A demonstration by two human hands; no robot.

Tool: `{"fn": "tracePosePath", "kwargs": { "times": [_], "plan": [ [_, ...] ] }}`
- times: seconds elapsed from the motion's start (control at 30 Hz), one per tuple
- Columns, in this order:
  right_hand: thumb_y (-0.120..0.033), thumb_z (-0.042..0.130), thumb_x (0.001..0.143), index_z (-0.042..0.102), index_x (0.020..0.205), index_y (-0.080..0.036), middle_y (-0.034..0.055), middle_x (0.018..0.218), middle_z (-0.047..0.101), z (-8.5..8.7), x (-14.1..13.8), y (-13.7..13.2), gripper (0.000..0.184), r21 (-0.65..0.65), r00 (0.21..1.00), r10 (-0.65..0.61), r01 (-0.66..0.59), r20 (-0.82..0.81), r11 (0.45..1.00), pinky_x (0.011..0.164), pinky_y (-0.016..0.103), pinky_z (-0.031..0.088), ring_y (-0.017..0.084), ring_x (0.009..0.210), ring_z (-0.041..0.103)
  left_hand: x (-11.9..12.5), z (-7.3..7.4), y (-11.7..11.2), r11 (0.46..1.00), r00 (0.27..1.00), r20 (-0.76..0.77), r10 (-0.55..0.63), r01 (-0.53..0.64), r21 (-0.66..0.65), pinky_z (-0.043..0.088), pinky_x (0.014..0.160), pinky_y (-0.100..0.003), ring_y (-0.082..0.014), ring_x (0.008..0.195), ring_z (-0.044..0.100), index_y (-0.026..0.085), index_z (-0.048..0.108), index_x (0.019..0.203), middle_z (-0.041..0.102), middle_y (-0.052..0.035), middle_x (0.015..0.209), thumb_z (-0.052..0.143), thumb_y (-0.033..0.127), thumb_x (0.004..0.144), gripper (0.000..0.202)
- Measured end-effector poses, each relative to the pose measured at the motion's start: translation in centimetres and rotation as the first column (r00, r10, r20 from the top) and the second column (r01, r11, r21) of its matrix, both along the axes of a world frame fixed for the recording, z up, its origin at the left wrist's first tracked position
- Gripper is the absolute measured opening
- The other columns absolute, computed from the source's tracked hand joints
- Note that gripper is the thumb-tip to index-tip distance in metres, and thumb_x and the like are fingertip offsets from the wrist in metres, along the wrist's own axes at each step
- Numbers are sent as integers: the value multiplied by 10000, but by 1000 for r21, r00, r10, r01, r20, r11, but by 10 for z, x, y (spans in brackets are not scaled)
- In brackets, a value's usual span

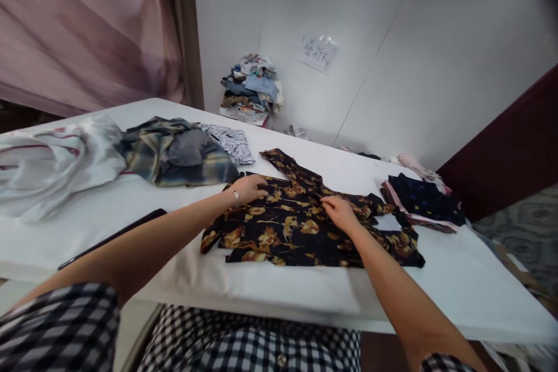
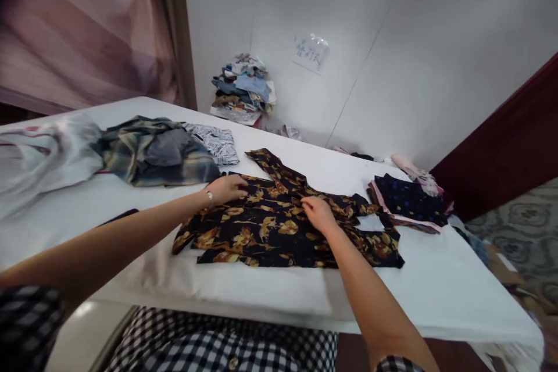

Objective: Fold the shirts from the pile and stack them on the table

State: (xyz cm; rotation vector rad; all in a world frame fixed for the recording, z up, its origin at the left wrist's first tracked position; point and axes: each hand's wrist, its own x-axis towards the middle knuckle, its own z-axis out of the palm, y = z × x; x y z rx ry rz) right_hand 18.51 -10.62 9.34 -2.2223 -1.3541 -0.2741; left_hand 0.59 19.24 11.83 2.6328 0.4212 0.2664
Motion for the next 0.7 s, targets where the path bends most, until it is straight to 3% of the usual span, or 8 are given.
{"fn": "tracePosePath", "kwargs": {
  "times": [0.07, 0.1, 0.23, 0.33, 0.4, 0.57, 0.7],
  "plan": [
    [-202, 509, 855, 687, 995, -219, 56, 1030, 682, -13, -11, -1, 227, -92, 989, 144, -147, -29, 985, 902, 349, 478, 190, 969, 608, -17, -15, -2, 993, 992, -41, -117, 118, 24, 455, 916, -261, -188, 997, 617, 249, 711, 1000, 680, -31, 1065, 666, 364, 709, 316],
    [-204, 524, 848, 681, 1028, -211, 72, 1086, 671, -16, -14, -2, 239, -125, 987, 159, -161, -24, 979, 929, 372, 470, 203, 1021, 596, -23, -20, -1, 985, 986, -63, -156, 159, 60, 446, 934, -276, -193, 1021, 608, 249, 708, 1017, 669, -41, 1095, 643, 361, 726, 318],
    [-236, 556, 827, 650, 1133, -186, 110, 1198, 632, -18, -11, -7, 324, -195, 992, 119, -111, 31, 974, 990, 420, 434, 236, 1128, 558, -31, -28, 11, 949, 964, -152, -216, 244, 201, 411, 999, -335, -221, 1119, 561, 223, 687, 1089, 615, -89, 1214, 503, 358, 812, 358],
    [-179, 523, 813, 634, 1166, -185, 102, 1235, 620, -16, -3, -14, 369, -245, 989, 131, -112, 61, 963, 1014, 426, 401, 236, 1173, 535, -32, -30, 19, 943, 949, -199, -246, 282, 178, 379, 1041, -337, -226, 1190, 523, 228, 650, 1164, 575, -88, 1301, 539, 381, 778, 430],
    [-115, 490, 797, 635, 1163, -179, 109, 1230, 624, -17, 2, -18, 399, -282, 991, 72, -37, 113, 959, 1010, 448, 382, 248, 1178, 530, -32, -29, 21, 939, 941, -227, -249, 292, 181, 384, 1037, -342, -231, 1204, 515, 242, 653, 1158, 570, -78, 1316, 550, 368, 764, 427],
    [-89, 436, 831, 683, 1049, -203, 101, 1065, 694, -17, 13, -20, 348, -286, 977, -103, 155, 189, 946, 930, 430, 398, 243, 1023, 598, -27, -18, 16, 931, 965, -207, -158, 216, 293, 437, 943, -285, -186, 1061, 597, 241, 707, 974, 675, -46, 1129, 405, 243, 844, 329],
    [-111, 406, 870, 678, 1041, -187, 91, 957, 702, -4, 12, -22, 330, -211, 970, -100, 149, 223, 966, 905, 393, 402, 222, 911, 604, -29, 2, 15, 926, 992, -126, -18, 64, 371, 474, 834, -334, -229, 933, 631, 204, 677, 964, 692, -94, 987, 361, 238, 867, 333]
  ]
}}
